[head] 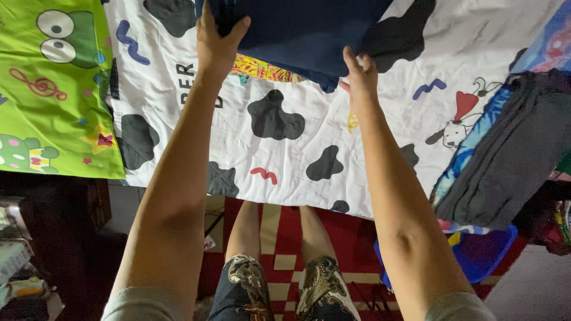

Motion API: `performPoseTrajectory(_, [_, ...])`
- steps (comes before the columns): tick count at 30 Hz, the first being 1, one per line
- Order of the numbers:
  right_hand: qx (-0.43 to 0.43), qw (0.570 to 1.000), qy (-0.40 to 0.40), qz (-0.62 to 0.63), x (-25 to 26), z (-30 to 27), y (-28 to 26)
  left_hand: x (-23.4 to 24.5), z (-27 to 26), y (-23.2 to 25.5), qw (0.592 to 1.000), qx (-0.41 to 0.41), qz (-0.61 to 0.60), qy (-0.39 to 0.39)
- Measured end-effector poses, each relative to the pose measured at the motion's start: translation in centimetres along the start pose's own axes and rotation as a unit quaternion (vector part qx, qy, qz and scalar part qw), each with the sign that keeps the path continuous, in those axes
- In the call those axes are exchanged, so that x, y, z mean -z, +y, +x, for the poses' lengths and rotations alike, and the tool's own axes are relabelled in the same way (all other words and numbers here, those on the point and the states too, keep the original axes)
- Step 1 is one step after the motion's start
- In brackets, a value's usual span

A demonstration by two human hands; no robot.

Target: The person folds several pieces of clothing on a bed and places them into a wardrobe drawer. They fold a white sock, a pink cloth, a dark blue garment, a patterned cloth, a black garment, and a light blue towel, then store each item in the drawer.

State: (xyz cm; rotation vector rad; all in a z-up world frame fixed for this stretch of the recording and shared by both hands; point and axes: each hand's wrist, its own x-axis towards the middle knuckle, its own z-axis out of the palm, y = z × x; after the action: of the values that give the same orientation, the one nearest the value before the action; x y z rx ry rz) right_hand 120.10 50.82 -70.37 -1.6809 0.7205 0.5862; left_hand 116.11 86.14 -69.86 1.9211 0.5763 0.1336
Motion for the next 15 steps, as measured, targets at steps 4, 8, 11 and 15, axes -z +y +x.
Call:
performPoseTrajectory(4, [0.032,0.998,0.02,-0.045,-1.3,-0.5,-1.6,-0.7,1.0,0.0,0.975,0.055,-0.212,-0.046])
performPoseTrajectory(8, [0.088,0.995,0.027,-0.031,-1.5,-0.5,-1.3,-1.8,1.0,0.1,0.979,0.054,-0.192,-0.033])
performPoseTrajectory(11, [0.113,0.993,0.019,-0.009,-0.9,-0.9,0.0,-2.3,-0.7,-0.5,0.989,0.091,-0.103,-0.053])
performPoseTrajectory(15, [0.11,0.994,-0.002,-0.012,0.3,-2.7,2.8,-2.2,-6.4,-1.5,0.989,0.026,-0.142,-0.012])
